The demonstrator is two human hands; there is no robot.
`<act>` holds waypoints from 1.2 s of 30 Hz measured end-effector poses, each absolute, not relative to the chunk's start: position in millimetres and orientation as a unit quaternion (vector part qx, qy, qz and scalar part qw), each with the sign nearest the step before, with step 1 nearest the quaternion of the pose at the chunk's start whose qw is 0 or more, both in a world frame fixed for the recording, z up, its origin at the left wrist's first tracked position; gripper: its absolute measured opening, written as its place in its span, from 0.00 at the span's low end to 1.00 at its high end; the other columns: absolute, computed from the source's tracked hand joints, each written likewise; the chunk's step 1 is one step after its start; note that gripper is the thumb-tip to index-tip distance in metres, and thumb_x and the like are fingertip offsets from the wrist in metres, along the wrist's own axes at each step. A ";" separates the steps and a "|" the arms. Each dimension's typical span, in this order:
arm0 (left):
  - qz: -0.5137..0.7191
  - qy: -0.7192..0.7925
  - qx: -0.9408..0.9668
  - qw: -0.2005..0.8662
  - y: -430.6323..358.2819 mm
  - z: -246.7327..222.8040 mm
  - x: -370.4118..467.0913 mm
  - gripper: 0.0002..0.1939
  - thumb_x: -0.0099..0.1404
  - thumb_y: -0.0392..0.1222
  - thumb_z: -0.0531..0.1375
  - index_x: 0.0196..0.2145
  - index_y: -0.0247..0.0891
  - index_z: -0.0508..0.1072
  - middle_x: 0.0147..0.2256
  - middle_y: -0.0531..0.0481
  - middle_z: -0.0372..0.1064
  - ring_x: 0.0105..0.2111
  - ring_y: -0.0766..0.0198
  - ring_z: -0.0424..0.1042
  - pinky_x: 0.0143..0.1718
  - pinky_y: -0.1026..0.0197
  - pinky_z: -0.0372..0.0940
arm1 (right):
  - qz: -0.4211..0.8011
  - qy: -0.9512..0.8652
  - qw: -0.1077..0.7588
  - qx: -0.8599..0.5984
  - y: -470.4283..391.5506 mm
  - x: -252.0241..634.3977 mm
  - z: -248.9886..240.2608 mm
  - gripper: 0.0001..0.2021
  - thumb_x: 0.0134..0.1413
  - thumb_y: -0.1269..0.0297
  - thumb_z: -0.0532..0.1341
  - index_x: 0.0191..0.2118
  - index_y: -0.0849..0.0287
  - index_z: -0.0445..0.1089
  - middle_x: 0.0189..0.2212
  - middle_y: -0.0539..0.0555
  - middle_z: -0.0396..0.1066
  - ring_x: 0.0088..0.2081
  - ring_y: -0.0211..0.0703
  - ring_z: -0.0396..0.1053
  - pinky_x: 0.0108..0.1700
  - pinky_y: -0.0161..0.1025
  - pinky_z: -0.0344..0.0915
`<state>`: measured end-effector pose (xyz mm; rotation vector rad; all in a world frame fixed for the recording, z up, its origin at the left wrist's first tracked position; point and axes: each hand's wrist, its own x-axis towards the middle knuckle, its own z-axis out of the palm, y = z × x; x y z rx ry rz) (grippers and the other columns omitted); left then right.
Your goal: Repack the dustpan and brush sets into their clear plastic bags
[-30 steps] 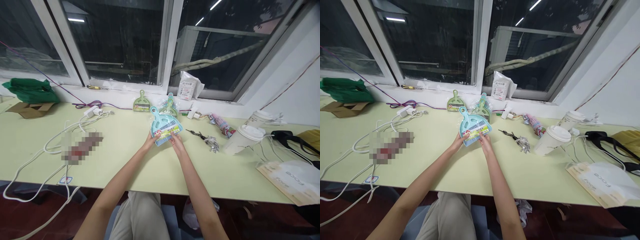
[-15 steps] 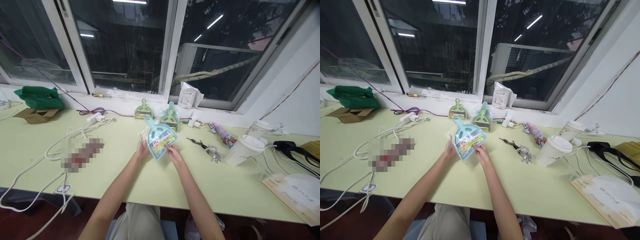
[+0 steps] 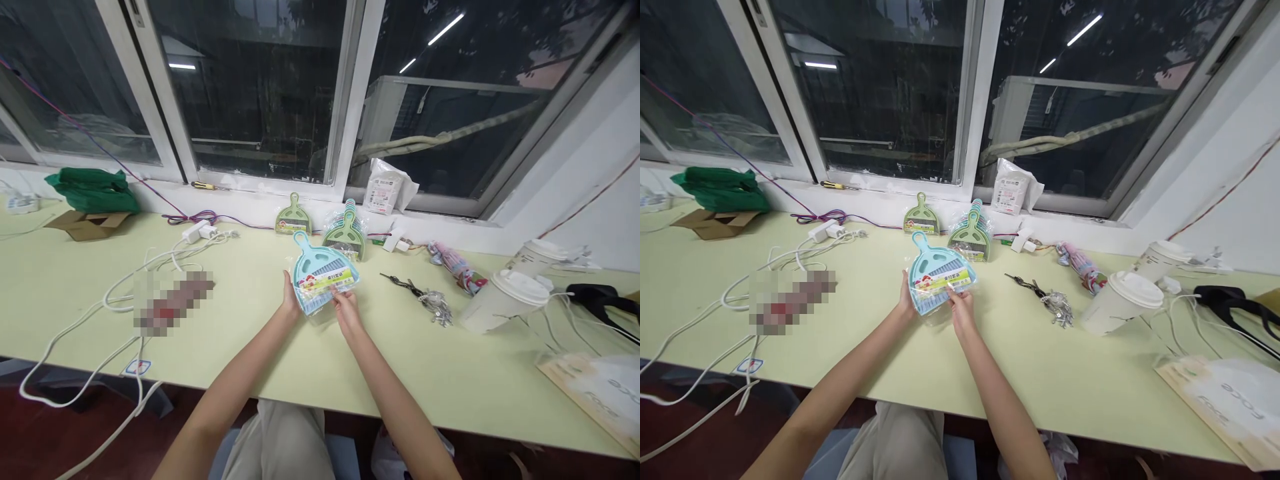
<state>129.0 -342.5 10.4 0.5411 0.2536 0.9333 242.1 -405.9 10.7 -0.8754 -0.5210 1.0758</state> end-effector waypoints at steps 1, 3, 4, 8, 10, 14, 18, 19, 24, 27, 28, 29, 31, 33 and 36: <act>0.455 0.135 0.264 0.839 -344.1 13.3 129.0 0.39 0.60 0.70 0.49 0.52 0.32 0.69 0.51 0.33 0.70 0.55 0.41 0.65 0.57 0.40 0.58 | 0.475 -0.226 0.751 -0.398 -404.5 245.2 9.0 0.15 0.31 0.65 0.72 0.29 0.59 0.71 0.31 0.53 0.77 0.38 0.46 0.75 0.39 0.39 0.74; 0.479 0.180 0.298 0.806 -347.2 16.5 132.5 0.34 0.59 0.65 0.56 0.49 0.32 0.70 0.49 0.35 0.72 0.53 0.44 0.68 0.57 0.42 0.59 | 0.453 -0.210 0.769 -0.398 -402.8 251.7 5.5 0.15 0.33 0.65 0.71 0.31 0.58 0.70 0.33 0.52 0.77 0.39 0.44 0.75 0.40 0.38 0.74; 0.484 0.204 0.318 0.789 -348.6 16.7 135.9 0.30 0.58 0.60 0.61 0.48 0.33 0.70 0.47 0.37 0.73 0.52 0.45 0.70 0.56 0.44 0.60 | 0.447 -0.205 0.775 -0.397 -402.3 254.7 3.9 0.15 0.34 0.66 0.71 0.33 0.58 0.70 0.34 0.52 0.77 0.40 0.44 0.75 0.40 0.37 0.73; 0.505 0.259 0.362 0.739 -352.5 12.3 148.8 0.26 0.52 0.45 0.69 0.46 0.36 0.69 0.43 0.43 0.75 0.46 0.51 0.73 0.53 0.48 0.64 | 0.443 -0.196 0.785 -0.385 -401.6 261.5 -0.1 0.18 0.36 0.66 0.71 0.38 0.57 0.70 0.39 0.52 0.76 0.41 0.42 0.75 0.41 0.37 0.73; 0.519 0.256 0.365 0.730 -353.5 11.3 150.1 0.26 0.52 0.47 0.69 0.47 0.36 0.68 0.44 0.43 0.74 0.44 0.53 0.74 0.51 0.49 0.65 | 0.443 -0.194 0.788 -0.381 -400.8 261.4 -0.4 0.18 0.36 0.66 0.71 0.38 0.58 0.70 0.40 0.52 0.76 0.41 0.42 0.75 0.42 0.36 0.73; 0.553 0.255 0.387 0.692 -356.2 14.2 147.0 0.25 0.53 0.50 0.68 0.45 0.36 0.69 0.44 0.43 0.73 0.44 0.55 0.73 0.49 0.52 0.65 | 0.444 -0.194 0.793 -0.370 -399.3 257.6 -0.1 0.19 0.37 0.65 0.71 0.39 0.58 0.70 0.41 0.52 0.76 0.42 0.42 0.75 0.42 0.37 0.73; 0.597 0.280 0.418 0.625 -365.2 15.1 149.6 0.26 0.54 0.53 0.66 0.46 0.37 0.68 0.43 0.44 0.73 0.44 0.57 0.72 0.46 0.56 0.66 | 0.440 -0.197 0.799 -0.359 -401.5 252.0 -0.7 0.19 0.37 0.65 0.71 0.39 0.57 0.70 0.41 0.52 0.76 0.44 0.42 0.74 0.43 0.37 0.72; 0.609 0.290 0.418 0.608 -368.3 15.0 151.3 0.28 0.54 0.53 0.66 0.49 0.39 0.66 0.42 0.45 0.73 0.43 0.57 0.72 0.45 0.57 0.66 | 0.437 -0.194 0.802 -0.358 -402.6 250.6 -0.7 0.18 0.37 0.65 0.71 0.39 0.57 0.70 0.41 0.51 0.76 0.44 0.42 0.74 0.43 0.37 0.72; 0.630 0.312 0.400 0.587 -373.0 23.1 150.0 0.37 0.56 0.56 0.64 0.58 0.44 0.57 0.42 0.47 0.72 0.41 0.60 0.73 0.40 0.60 0.66 | 0.428 -0.182 0.809 -0.361 -404.9 249.4 2.3 0.18 0.37 0.64 0.71 0.38 0.57 0.69 0.40 0.51 0.76 0.43 0.42 0.74 0.41 0.36 0.72; 0.575 0.305 0.451 0.611 -362.8 34.1 136.7 0.29 0.58 0.61 0.60 0.52 0.41 0.66 0.37 0.48 0.71 0.35 0.61 0.71 0.34 0.62 0.65 | 0.431 -0.187 0.805 -0.363 -403.5 254.3 4.6 0.17 0.37 0.65 0.71 0.37 0.57 0.70 0.40 0.52 0.76 0.43 0.42 0.74 0.42 0.37 0.72; 0.550 0.310 0.478 0.610 -359.3 36.9 132.3 0.26 0.58 0.61 0.60 0.45 0.39 0.70 0.33 0.49 0.70 0.32 0.62 0.70 0.31 0.63 0.64 | 0.432 -0.190 0.803 -0.364 -403.0 255.7 5.0 0.17 0.37 0.65 0.71 0.37 0.57 0.70 0.40 0.52 0.76 0.43 0.42 0.74 0.42 0.37 0.72; 0.536 0.319 0.500 0.601 -356.7 38.7 129.0 0.23 0.57 0.60 0.61 0.38 0.38 0.71 0.29 0.51 0.69 0.29 0.64 0.68 0.29 0.64 0.62 | 0.434 -0.192 0.800 -0.366 -402.7 256.5 5.0 0.17 0.37 0.66 0.71 0.37 0.57 0.70 0.40 0.52 0.76 0.43 0.42 0.74 0.42 0.37 0.72; 0.549 0.336 0.521 0.561 -355.7 39.3 126.9 0.19 0.56 0.58 0.62 0.28 0.37 0.68 0.24 0.54 0.63 0.26 0.67 0.64 0.27 0.65 0.59 | 0.439 -0.193 0.797 -0.368 -402.9 255.5 4.6 0.17 0.37 0.66 0.70 0.37 0.57 0.69 0.40 0.51 0.76 0.42 0.41 0.74 0.41 0.36 0.72; 0.604 0.339 0.505 0.514 -360.2 37.1 130.8 0.19 0.58 0.56 0.61 0.25 0.37 0.65 0.23 0.56 0.59 0.25 0.68 0.61 0.27 0.66 0.58 | 0.439 -0.193 0.797 -0.367 -404.0 251.1 3.8 0.16 0.38 0.66 0.70 0.37 0.56 0.69 0.39 0.50 0.76 0.42 0.40 0.74 0.42 0.36 0.71; 0.670 0.342 0.463 0.470 -370.8 33.6 140.1 0.15 0.61 0.54 0.59 0.29 0.38 0.67 0.27 0.54 0.63 0.30 0.66 0.64 0.32 0.66 0.60 | 0.429 -0.196 0.805 -0.361 -405.8 242.0 3.8 0.15 0.40 0.64 0.69 0.38 0.55 0.69 0.39 0.50 0.75 0.42 0.39 0.74 0.43 0.36 0.71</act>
